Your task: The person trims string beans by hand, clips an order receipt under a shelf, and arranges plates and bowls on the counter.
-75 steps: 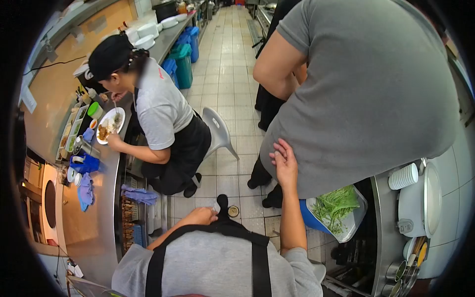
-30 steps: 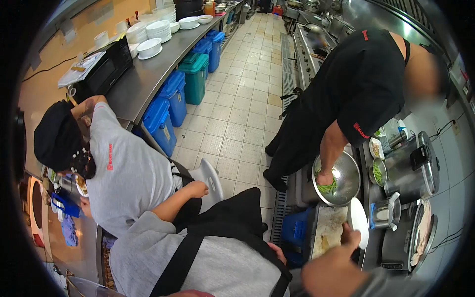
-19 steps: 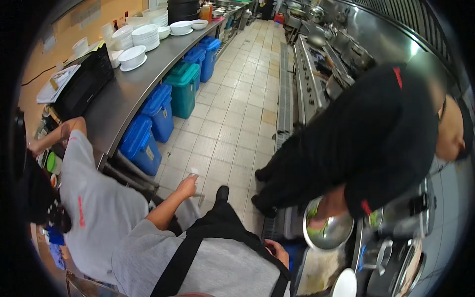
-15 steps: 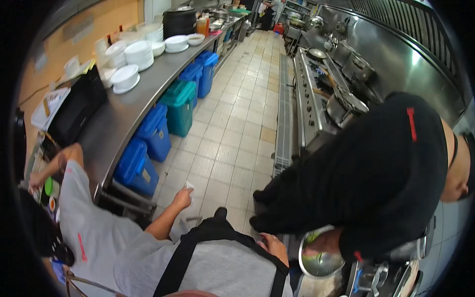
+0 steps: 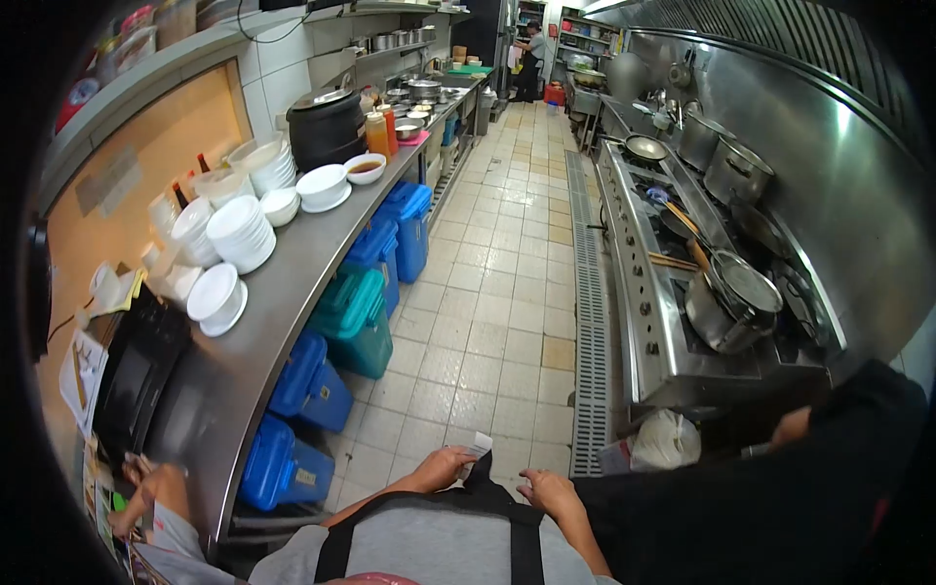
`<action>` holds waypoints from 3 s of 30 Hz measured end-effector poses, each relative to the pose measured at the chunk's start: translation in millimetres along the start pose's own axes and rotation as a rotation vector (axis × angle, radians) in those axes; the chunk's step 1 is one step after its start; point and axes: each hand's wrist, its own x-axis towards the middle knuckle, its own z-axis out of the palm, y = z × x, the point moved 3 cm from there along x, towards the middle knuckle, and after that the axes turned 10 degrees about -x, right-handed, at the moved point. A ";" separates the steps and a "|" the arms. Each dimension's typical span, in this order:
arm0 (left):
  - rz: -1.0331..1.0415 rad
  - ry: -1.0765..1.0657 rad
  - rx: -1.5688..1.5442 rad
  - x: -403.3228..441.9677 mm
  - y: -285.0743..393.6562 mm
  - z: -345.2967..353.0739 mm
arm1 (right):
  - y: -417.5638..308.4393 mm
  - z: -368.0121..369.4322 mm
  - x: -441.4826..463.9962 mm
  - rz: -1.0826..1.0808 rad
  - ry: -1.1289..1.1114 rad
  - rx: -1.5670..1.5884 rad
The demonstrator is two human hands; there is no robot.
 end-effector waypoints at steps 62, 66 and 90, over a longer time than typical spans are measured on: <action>0.085 1.469 0.541 1079.5 -406.7 -1262.6 | 143.8 -670.4 1322.2 -0.022 0.478 0.512; 0.186 1.537 0.510 1092.9 -400.3 -1299.9 | 63.6 -776.9 1375.8 -0.187 0.591 0.511; 0.172 1.602 0.209 1086.0 -418.4 -1382.1 | -13.8 -836.9 1440.4 -0.213 0.592 0.484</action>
